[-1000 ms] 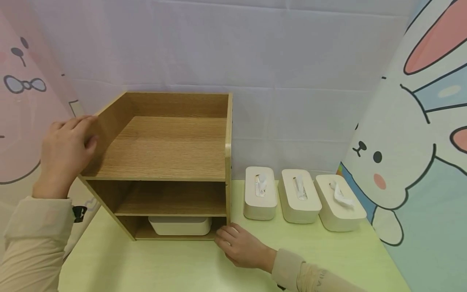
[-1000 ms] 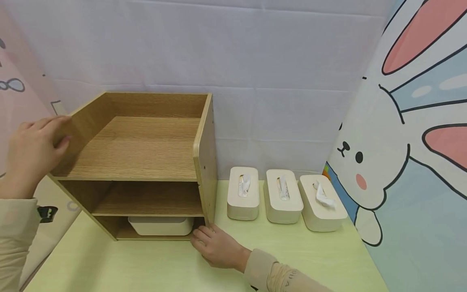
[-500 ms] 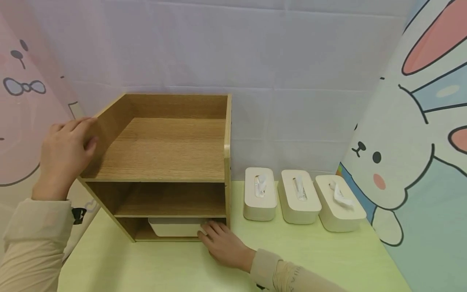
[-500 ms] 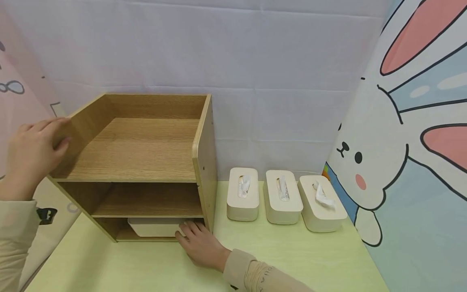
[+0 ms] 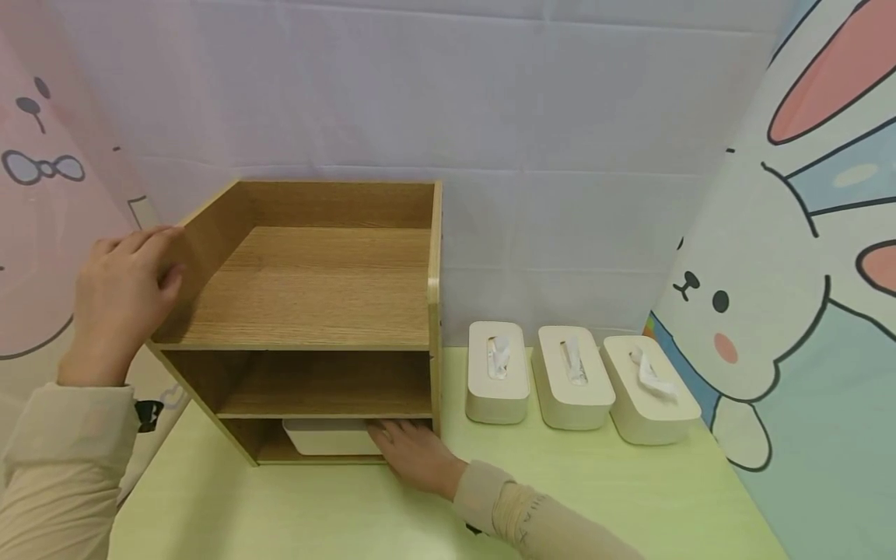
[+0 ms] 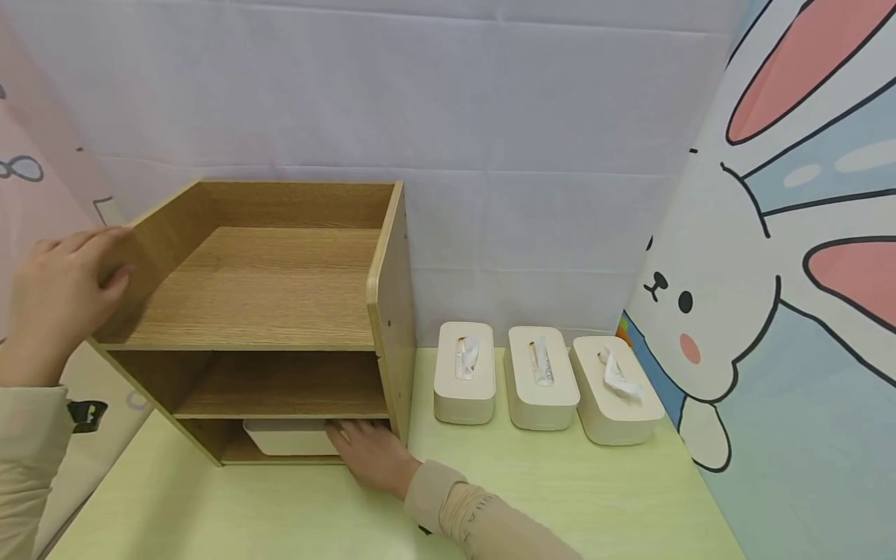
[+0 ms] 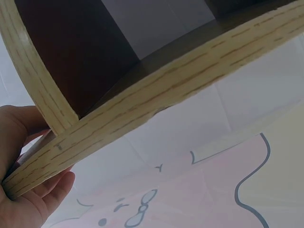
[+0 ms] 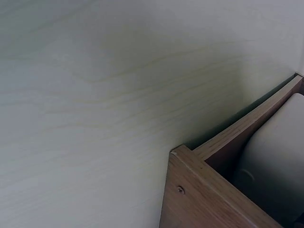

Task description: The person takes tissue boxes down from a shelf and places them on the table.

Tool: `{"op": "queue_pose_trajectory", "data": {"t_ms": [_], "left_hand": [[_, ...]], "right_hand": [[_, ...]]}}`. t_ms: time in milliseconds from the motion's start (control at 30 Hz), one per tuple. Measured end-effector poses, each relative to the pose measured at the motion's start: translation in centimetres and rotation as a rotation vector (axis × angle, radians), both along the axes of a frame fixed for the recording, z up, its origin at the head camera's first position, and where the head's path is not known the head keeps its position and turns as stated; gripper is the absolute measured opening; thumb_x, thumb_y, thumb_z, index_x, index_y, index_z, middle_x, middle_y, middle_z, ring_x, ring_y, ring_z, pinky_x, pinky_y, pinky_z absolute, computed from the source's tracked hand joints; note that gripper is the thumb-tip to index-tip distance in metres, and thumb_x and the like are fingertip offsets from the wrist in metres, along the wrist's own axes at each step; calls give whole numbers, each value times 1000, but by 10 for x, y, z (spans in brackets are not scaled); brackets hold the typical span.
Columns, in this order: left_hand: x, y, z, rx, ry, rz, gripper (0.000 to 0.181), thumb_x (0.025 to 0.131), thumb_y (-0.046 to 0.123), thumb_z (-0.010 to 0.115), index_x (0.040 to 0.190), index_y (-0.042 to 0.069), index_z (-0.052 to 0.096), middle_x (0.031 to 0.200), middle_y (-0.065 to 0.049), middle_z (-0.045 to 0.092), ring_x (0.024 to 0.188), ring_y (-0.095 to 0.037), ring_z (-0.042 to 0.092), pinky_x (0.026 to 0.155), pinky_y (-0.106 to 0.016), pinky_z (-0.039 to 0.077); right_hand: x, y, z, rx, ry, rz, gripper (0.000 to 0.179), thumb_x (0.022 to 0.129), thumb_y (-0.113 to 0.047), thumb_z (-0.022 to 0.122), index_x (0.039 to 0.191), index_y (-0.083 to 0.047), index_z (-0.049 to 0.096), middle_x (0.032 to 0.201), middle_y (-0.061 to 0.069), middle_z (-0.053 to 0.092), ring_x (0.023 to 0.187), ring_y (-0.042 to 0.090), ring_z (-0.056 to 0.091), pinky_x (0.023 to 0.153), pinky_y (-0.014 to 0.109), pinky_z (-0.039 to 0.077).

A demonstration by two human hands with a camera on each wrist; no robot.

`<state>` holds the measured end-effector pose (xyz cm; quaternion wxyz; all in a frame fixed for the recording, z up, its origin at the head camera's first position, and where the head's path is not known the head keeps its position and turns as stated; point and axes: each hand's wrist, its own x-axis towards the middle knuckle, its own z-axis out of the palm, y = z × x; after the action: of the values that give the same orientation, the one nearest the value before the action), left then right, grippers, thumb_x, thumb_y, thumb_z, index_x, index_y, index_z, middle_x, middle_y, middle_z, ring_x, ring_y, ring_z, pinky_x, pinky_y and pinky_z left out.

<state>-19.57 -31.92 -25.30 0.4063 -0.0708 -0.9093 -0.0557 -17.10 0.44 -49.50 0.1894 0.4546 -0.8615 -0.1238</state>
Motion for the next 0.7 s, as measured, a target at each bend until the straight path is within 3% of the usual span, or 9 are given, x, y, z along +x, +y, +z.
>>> {"op": "queue_pose_trajectory", "data": {"t_ms": [300, 567, 700], "left_hand": [[0, -1, 0, -5, 9, 4, 37, 78, 2, 59, 114, -1, 57, 113, -26, 60, 94, -48, 49, 84, -56, 38], [1, 0, 0, -12, 16, 9, 37, 78, 2, 59, 114, 0, 57, 112, -26, 60, 94, -47, 49, 84, -57, 38], [1, 0, 0, -17, 19, 7, 37, 77, 2, 60, 114, 0, 57, 112, -26, 60, 95, -47, 48, 85, -56, 38]], "right_hand": [[-5, -13, -2, 0, -131, -40, 43, 92, -27, 51, 132, -17, 38, 117, -2, 55, 97, 8, 57, 71, 17, 52], [-8, -17, -6, 20, -93, -61, 40, 93, -24, 50, 130, -19, 39, 115, -4, 56, 94, 6, 57, 62, 14, 49], [-7, -19, -4, 17, -139, -71, 44, 91, -21, 53, 132, -19, 38, 117, -4, 55, 95, 7, 58, 65, 16, 51]]}}
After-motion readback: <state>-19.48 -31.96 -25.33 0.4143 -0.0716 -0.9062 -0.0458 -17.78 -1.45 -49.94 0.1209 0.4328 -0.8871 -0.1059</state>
